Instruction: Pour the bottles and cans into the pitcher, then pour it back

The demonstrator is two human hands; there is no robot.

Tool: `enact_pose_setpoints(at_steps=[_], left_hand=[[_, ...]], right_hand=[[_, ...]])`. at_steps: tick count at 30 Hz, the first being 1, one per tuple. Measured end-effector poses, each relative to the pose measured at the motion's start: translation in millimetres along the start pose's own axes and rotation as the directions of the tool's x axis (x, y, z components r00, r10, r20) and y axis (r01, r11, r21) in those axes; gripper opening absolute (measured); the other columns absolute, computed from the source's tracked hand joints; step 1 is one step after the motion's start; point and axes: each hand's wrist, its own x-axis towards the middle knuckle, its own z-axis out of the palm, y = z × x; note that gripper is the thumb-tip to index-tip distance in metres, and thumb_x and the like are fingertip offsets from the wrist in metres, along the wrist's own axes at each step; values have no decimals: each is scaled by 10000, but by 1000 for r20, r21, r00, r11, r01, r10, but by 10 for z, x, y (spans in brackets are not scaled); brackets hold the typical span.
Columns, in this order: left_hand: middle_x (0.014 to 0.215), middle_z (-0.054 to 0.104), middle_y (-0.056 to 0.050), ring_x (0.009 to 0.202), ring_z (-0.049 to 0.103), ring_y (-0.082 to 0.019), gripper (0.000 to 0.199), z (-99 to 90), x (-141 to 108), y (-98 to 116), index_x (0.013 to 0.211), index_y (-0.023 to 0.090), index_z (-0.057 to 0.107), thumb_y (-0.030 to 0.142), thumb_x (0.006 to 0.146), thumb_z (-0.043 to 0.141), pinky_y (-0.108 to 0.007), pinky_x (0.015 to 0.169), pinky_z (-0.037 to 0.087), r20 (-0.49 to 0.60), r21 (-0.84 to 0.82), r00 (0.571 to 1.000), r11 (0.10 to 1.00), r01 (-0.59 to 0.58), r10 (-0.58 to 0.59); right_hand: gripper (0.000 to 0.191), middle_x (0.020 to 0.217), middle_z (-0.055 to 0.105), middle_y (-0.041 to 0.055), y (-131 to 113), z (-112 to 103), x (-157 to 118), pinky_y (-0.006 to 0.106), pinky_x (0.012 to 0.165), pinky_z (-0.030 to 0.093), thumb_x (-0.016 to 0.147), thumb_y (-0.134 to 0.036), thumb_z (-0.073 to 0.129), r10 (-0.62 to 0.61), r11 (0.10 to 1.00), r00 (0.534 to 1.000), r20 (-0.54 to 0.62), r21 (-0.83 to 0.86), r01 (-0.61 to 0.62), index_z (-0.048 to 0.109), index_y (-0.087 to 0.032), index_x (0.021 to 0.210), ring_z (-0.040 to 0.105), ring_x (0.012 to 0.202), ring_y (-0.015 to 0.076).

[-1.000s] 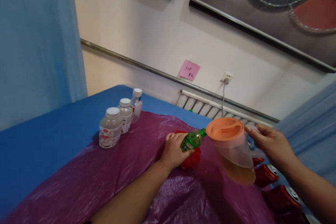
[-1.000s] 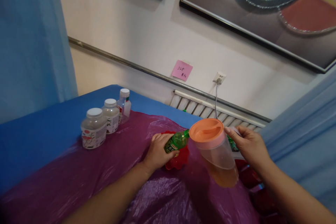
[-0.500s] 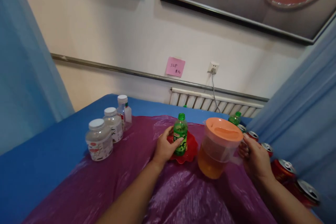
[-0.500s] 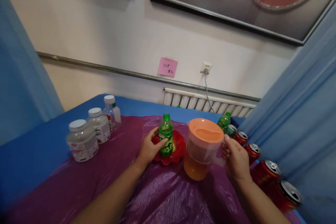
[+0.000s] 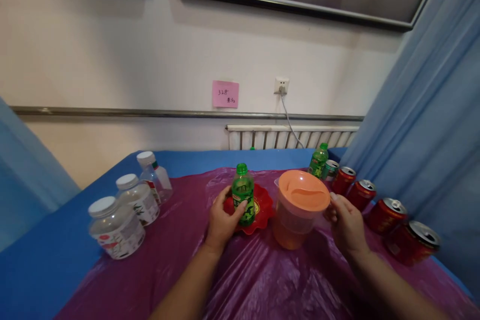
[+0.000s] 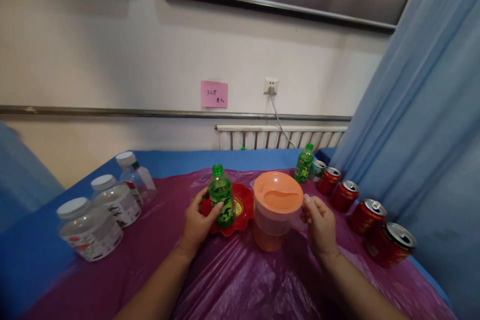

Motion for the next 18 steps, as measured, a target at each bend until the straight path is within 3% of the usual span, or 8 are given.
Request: enact_pose_setpoints(at_steps=[4,6,7,9,11,13,15,18], left_hand=[[1263,677,-158,1180,652,-303,571,-18,-65,-7,1298,154,574,471,836,680,-499,1060,494,6,25,998,998,-58,58],[1272,664,-159,1193,643,-309,568,-41,-98,-5,1321,159,550,467,855,653,-503,1060,494,15,25,994,994,-109,109],[1270,661,-153,1189,644,-309,557,-56,-114,5,1325,168,546,464,862,639,-502,1057,498,21,22,989,989,-146,145],[1250,661,-133,1160,654,-306,533,-90,-145,47,1320,194,550,460,865,625,-497,1039,512,29,6,971,971,-237,237],[1224,662,-120,1127,663,-309,522,-120,-176,116,1306,217,560,467,853,629,-498,1015,527,31,-12,941,941,-337,337],[1206,664,-121,1116,663,-323,544,-137,-209,198,1305,231,560,486,833,644,-508,994,537,33,-17,904,905,-426,426],[1177,673,-127,1110,663,-336,580,-136,-242,275,1323,243,549,511,819,653,-526,977,544,49,-23,861,862,-506,507],[1123,698,-127,1079,679,-340,629,-108,-292,346,1360,269,527,540,810,665,-553,960,549,85,-43,784,789,-613,615]], right_hand=[[422,649,517,-20,-14,-89,30,274,584,397,885,-566,656,-29,989,998,49,-145,36,577,-203,683,464,623,153],[321,856,632,31,-70,-132,18,323,724,470,906,-521,638,-189,952,982,3,-244,184,655,-201,892,573,801,203],[297,990,651,58,-112,-148,-11,359,802,484,908,-483,644,-314,915,948,-39,-280,292,657,-208,1017,596,907,229],[334,1173,629,97,-215,-155,-131,418,887,489,895,-378,674,-543,803,837,-58,-328,498,623,-231,1190,601,1042,266],[390,1206,632,113,-320,-111,-327,444,885,514,883,-277,684,-638,693,764,97,-360,625,613,-255,1266,619,1061,287],[526,1237,653,123,-390,-4,-550,467,888,549,871,-231,689,-596,636,739,314,-376,674,568,-281,1380,642,1091,315],[686,1307,651,127,-406,152,-736,474,872,585,856,-256,704,-546,616,702,458,-349,707,461,-295,1496,668,1089,335],[830,1274,682,86,-356,379,-875,393,621,628,842,-373,705,-424,734,719,551,-255,629,303,-366,1568,712,742,252]])
